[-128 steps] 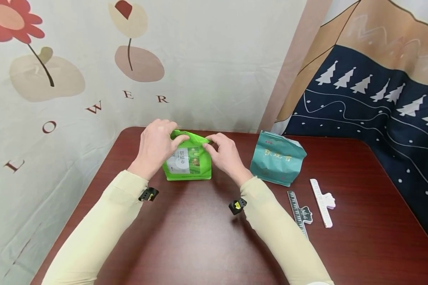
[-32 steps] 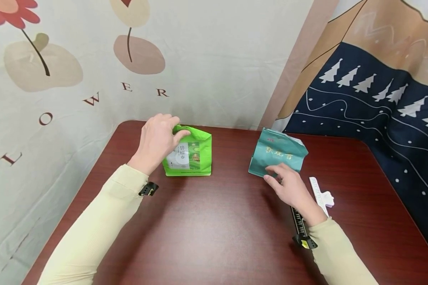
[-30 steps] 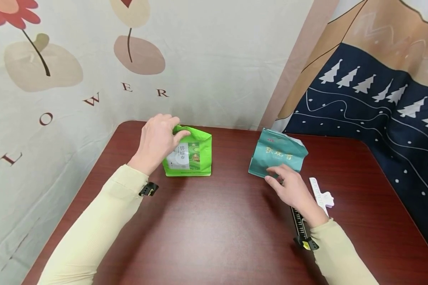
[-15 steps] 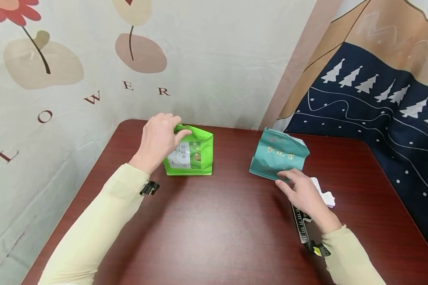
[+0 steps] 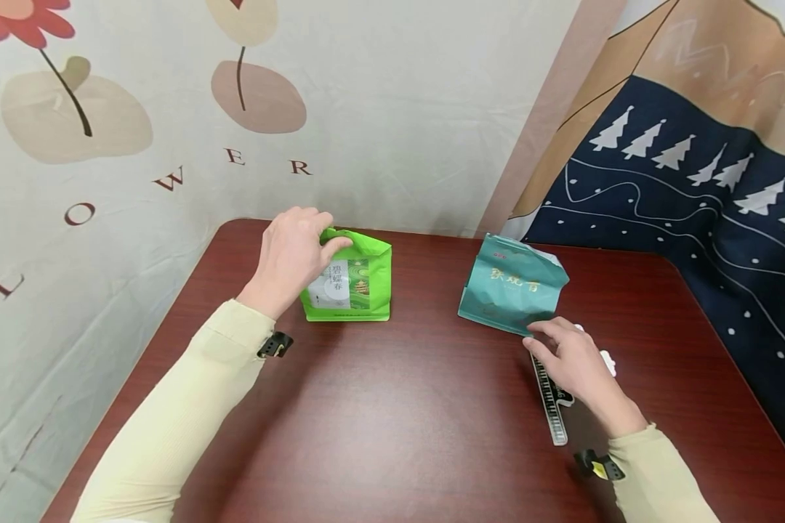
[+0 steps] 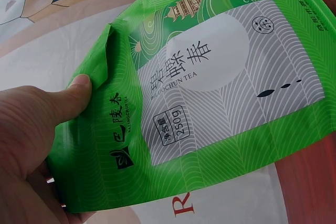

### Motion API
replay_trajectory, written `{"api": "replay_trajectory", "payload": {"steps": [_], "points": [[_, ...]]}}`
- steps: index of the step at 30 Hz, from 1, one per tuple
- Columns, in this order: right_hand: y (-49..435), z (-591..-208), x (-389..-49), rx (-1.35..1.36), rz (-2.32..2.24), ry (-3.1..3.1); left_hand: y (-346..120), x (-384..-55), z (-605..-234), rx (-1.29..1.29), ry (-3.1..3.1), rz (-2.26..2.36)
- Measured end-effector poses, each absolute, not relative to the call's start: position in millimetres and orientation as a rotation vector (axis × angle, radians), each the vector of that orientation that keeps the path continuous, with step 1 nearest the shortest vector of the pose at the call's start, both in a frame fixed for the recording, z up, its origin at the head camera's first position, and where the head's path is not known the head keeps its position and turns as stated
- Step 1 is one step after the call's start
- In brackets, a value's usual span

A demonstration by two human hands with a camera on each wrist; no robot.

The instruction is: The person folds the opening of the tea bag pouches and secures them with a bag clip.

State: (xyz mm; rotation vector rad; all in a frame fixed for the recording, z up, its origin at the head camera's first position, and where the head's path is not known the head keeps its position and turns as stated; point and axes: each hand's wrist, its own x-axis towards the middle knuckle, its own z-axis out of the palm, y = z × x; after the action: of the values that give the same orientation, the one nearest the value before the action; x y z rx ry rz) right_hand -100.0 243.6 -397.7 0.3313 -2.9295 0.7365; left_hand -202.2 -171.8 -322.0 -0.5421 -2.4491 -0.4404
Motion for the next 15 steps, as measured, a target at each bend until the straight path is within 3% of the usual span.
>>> {"api": "replay_trajectory", "payload": {"steps": [15], "points": [[260, -402, -92, 0.263, 0.681, -2.979, -172, -202, -322, -0.552, -2.45, -0.425]]}}
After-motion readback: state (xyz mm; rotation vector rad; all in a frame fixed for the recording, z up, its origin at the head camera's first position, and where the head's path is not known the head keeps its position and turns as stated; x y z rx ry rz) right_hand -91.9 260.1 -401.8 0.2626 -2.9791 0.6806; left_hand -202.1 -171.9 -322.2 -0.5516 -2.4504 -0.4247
